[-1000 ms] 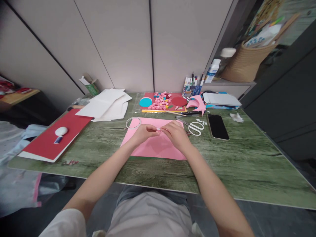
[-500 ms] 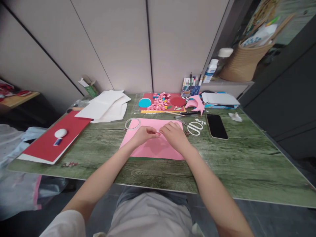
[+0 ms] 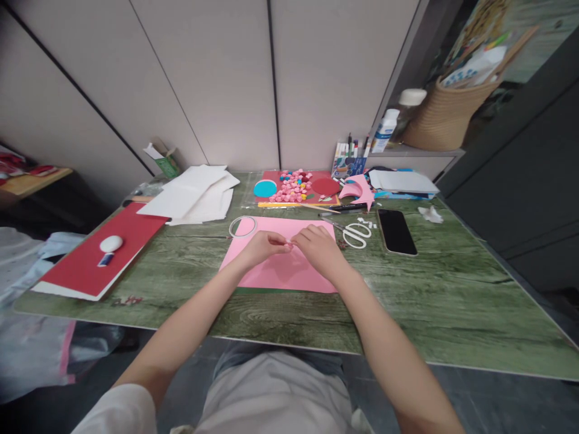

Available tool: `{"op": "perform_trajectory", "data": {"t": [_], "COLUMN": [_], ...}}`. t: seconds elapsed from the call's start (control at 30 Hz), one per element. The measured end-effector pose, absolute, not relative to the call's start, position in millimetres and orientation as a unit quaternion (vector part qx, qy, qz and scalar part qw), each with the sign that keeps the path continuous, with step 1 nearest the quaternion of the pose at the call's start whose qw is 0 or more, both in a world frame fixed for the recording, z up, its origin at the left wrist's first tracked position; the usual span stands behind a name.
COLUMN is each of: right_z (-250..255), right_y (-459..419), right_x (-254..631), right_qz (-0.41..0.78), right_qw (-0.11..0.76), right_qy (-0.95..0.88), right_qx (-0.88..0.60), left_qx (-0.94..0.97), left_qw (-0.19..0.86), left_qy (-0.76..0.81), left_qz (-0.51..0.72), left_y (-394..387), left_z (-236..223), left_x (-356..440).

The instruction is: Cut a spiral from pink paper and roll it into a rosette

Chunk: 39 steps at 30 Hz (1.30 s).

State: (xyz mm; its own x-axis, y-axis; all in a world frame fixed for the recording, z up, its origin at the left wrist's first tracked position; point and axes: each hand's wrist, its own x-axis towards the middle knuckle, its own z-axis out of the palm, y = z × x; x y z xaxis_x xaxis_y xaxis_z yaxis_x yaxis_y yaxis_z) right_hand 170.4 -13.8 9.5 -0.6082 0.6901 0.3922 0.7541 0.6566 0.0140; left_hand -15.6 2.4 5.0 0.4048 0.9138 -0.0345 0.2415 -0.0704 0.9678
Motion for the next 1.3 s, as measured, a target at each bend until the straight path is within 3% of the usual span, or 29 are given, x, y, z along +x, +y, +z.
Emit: {"op": "perform_trajectory", "data": {"t": [1.3], "right_z": [14.4], "right_y": [-18.9], "right_x": [167.7], "right_qz": [-0.113], "right_qw": [0.164], "right_qy": [-0.889], "right_qx": [-0.413], "left_qx": [0.655], "left_qw": [0.523], "left_qy": [0.444], "left_qz": [0.316], "left_y": [5.0], "left_z": [4.2], "left_x": [-17.7]}}
